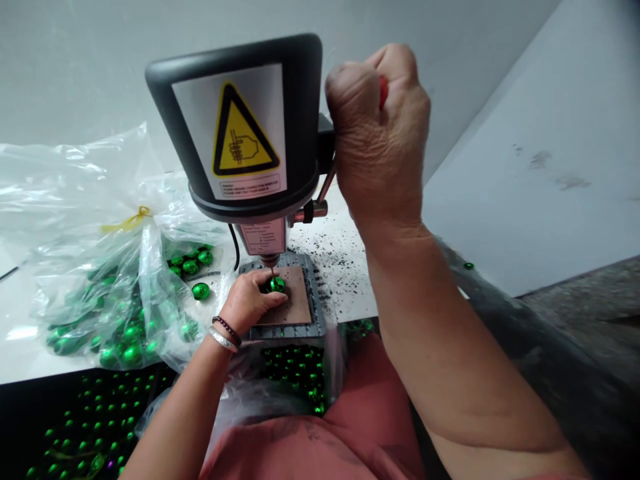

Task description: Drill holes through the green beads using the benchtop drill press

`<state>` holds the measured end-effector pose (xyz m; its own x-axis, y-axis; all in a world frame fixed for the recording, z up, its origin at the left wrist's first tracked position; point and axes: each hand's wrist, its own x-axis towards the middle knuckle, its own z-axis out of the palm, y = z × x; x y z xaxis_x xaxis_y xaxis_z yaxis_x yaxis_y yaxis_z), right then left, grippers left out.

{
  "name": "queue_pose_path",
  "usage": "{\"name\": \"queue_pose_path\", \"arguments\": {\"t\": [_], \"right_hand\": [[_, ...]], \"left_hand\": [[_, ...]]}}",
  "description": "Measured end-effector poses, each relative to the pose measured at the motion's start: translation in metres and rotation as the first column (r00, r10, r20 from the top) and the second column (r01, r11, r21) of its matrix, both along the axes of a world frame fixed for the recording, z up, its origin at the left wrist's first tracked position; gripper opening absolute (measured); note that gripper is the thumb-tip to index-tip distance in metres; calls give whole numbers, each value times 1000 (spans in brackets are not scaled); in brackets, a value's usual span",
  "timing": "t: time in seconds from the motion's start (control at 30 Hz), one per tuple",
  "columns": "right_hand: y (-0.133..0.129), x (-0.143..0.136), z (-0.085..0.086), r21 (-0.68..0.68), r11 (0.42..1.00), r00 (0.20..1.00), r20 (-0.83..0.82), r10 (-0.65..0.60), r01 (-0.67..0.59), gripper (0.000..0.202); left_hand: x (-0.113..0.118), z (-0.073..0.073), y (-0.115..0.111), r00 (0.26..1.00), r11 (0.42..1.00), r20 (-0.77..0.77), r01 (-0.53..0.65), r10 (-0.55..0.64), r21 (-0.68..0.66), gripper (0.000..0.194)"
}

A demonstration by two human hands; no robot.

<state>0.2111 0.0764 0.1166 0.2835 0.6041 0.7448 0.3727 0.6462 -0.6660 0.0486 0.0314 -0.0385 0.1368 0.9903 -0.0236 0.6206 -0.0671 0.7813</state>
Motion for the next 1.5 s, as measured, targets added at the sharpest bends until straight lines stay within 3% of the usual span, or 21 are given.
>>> {"name": "queue_pose_path", "arguments": {"t": [0.13, 0.33, 0.73, 0.87, 1.0, 1.2, 1.5], "right_hand": [[-19, 3, -7, 113, 994, 997, 70, -21, 13, 24], [-61, 6, -29, 186, 947, 928, 222, -298, 260, 11], [-80, 4, -75, 223, 930, 911, 229, -343, 293, 3], [-79, 2, -81, 277, 930, 941, 169, -295, 242, 3], [-77, 2, -88, 272, 940, 950, 173, -260, 208, 3], [-76, -1, -97, 286, 922, 939, 145, -311, 260, 7], [-78, -7, -97, 246, 930, 947, 102, -305, 273, 16]], "left_hand": [[0, -5, -2, 1000, 998, 27, -13, 11, 66, 30], [0, -8, -2, 998, 993, -53, -20, 27, 120, 28], [-2, -15, -3, 997, 987, -63, -40, 51, 158, 30], [-1, -17, -4, 998, 984, -22, -53, 57, 171, 30], [-1, -16, -5, 996, 986, -78, -35, 48, 163, 30], [-1, -15, -7, 984, 989, -172, -11, 36, 145, 32], [-2, -20, -6, 977, 984, -209, -2, 39, 177, 39]]}}
